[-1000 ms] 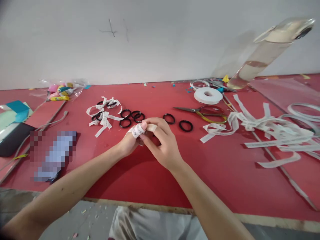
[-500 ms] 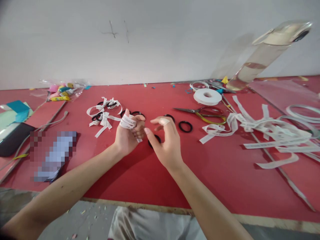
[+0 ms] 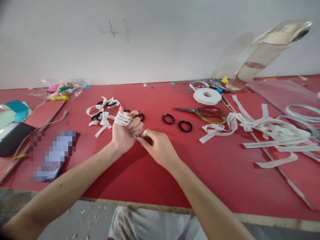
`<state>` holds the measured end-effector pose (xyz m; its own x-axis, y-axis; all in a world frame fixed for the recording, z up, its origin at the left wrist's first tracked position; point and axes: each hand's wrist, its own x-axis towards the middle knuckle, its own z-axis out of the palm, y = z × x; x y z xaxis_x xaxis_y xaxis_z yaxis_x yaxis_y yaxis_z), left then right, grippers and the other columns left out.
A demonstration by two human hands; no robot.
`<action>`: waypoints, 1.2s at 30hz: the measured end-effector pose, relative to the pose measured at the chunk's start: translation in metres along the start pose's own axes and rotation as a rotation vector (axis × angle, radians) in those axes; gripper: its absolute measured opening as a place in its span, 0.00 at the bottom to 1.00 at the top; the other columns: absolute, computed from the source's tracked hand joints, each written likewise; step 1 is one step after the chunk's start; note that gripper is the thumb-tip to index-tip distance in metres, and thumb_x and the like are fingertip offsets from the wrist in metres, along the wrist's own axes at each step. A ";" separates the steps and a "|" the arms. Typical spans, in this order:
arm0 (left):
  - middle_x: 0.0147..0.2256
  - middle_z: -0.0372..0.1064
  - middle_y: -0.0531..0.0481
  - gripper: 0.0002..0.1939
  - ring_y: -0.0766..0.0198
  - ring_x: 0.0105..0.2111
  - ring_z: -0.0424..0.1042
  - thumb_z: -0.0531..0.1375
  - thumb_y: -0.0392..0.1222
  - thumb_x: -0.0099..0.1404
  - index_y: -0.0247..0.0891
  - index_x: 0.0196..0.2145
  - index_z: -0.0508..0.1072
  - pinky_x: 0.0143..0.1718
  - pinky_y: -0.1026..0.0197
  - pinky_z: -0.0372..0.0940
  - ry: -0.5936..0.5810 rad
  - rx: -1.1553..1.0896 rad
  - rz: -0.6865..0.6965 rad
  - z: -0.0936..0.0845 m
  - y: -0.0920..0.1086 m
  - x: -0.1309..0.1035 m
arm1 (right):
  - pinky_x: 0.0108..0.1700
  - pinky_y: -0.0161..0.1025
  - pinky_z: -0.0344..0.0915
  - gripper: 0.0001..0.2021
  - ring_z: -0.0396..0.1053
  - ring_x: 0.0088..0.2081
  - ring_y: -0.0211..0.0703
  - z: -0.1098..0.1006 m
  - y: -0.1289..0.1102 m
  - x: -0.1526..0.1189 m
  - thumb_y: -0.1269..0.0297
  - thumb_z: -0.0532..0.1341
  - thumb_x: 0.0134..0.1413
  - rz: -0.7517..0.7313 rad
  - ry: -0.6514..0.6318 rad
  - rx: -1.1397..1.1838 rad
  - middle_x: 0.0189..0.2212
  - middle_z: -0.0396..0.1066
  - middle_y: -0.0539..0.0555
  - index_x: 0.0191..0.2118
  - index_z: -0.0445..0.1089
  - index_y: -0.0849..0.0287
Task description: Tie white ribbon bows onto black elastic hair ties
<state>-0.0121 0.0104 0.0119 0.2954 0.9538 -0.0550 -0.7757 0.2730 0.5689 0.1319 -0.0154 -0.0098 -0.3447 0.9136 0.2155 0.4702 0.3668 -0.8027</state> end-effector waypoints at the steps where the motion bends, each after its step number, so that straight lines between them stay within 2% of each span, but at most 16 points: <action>1: 0.16 0.41 0.59 0.31 0.73 0.15 0.44 0.46 0.62 0.71 0.34 0.30 0.75 0.16 0.69 0.47 -0.004 -0.003 0.004 0.000 0.000 0.000 | 0.27 0.36 0.56 0.15 0.60 0.23 0.37 0.000 0.000 0.000 0.54 0.60 0.61 0.006 0.007 -0.003 0.21 0.67 0.48 0.27 0.65 0.56; 4: 0.16 0.40 0.59 0.31 0.73 0.15 0.44 0.46 0.62 0.71 0.34 0.29 0.74 0.16 0.69 0.47 -0.016 0.016 0.026 -0.001 -0.001 0.000 | 0.26 0.36 0.55 0.15 0.59 0.22 0.37 0.001 -0.001 0.000 0.52 0.61 0.60 0.018 0.022 -0.011 0.21 0.67 0.48 0.27 0.66 0.56; 10: 0.17 0.39 0.59 0.30 0.73 0.15 0.43 0.47 0.62 0.71 0.34 0.28 0.73 0.16 0.70 0.45 -0.005 0.101 0.034 0.002 -0.004 -0.002 | 0.31 0.37 0.63 0.12 0.68 0.25 0.40 0.001 -0.001 0.000 0.59 0.59 0.60 0.032 -0.026 0.167 0.23 0.72 0.50 0.27 0.67 0.57; 16: 0.17 0.41 0.58 0.28 0.72 0.17 0.47 0.48 0.61 0.71 0.35 0.29 0.73 0.19 0.69 0.50 0.003 0.135 0.099 0.000 -0.009 -0.003 | 0.27 0.36 0.60 0.13 0.66 0.24 0.39 0.003 0.000 0.001 0.54 0.63 0.56 0.114 0.019 0.165 0.22 0.71 0.50 0.28 0.70 0.57; 22: 0.18 0.43 0.58 0.23 0.71 0.18 0.48 0.52 0.56 0.71 0.36 0.30 0.74 0.19 0.68 0.51 -0.053 0.199 0.144 0.001 -0.014 -0.007 | 0.30 0.37 0.64 0.16 0.68 0.24 0.39 0.000 0.000 0.003 0.53 0.62 0.57 0.154 -0.046 0.330 0.22 0.71 0.50 0.25 0.68 0.58; 25: 0.18 0.42 0.58 0.23 0.71 0.18 0.49 0.50 0.56 0.71 0.36 0.29 0.73 0.20 0.68 0.52 -0.022 0.166 0.138 0.003 -0.012 -0.007 | 0.31 0.37 0.64 0.14 0.68 0.25 0.39 -0.001 0.001 0.003 0.54 0.62 0.57 0.136 -0.052 0.369 0.23 0.71 0.50 0.26 0.68 0.58; 29: 0.20 0.44 0.56 0.22 0.69 0.21 0.53 0.50 0.54 0.71 0.37 0.29 0.71 0.20 0.68 0.52 0.021 0.190 0.168 0.002 -0.013 -0.006 | 0.35 0.39 0.67 0.11 0.70 0.28 0.40 0.002 0.001 0.004 0.54 0.64 0.53 0.175 0.028 0.401 0.27 0.73 0.51 0.33 0.71 0.58; 31: 0.21 0.44 0.56 0.20 0.69 0.22 0.53 0.52 0.54 0.70 0.36 0.29 0.71 0.20 0.68 0.51 0.031 0.233 0.208 0.003 -0.015 -0.007 | 0.35 0.39 0.68 0.13 0.71 0.31 0.42 0.004 0.001 0.004 0.54 0.66 0.50 0.197 0.062 0.401 0.29 0.73 0.52 0.37 0.71 0.58; 36: 0.21 0.46 0.56 0.22 0.70 0.22 0.50 0.54 0.57 0.69 0.37 0.25 0.66 0.21 0.67 0.51 0.040 0.306 0.246 0.010 -0.020 -0.014 | 0.31 0.38 0.65 0.13 0.69 0.28 0.40 0.007 0.003 0.005 0.53 0.66 0.49 0.192 0.100 0.367 0.27 0.73 0.52 0.33 0.70 0.58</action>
<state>0.0051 -0.0094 0.0094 0.0951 0.9918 0.0848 -0.6165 -0.0082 0.7873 0.1257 -0.0110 -0.0153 -0.1901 0.9784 0.0817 0.1915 0.1186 -0.9743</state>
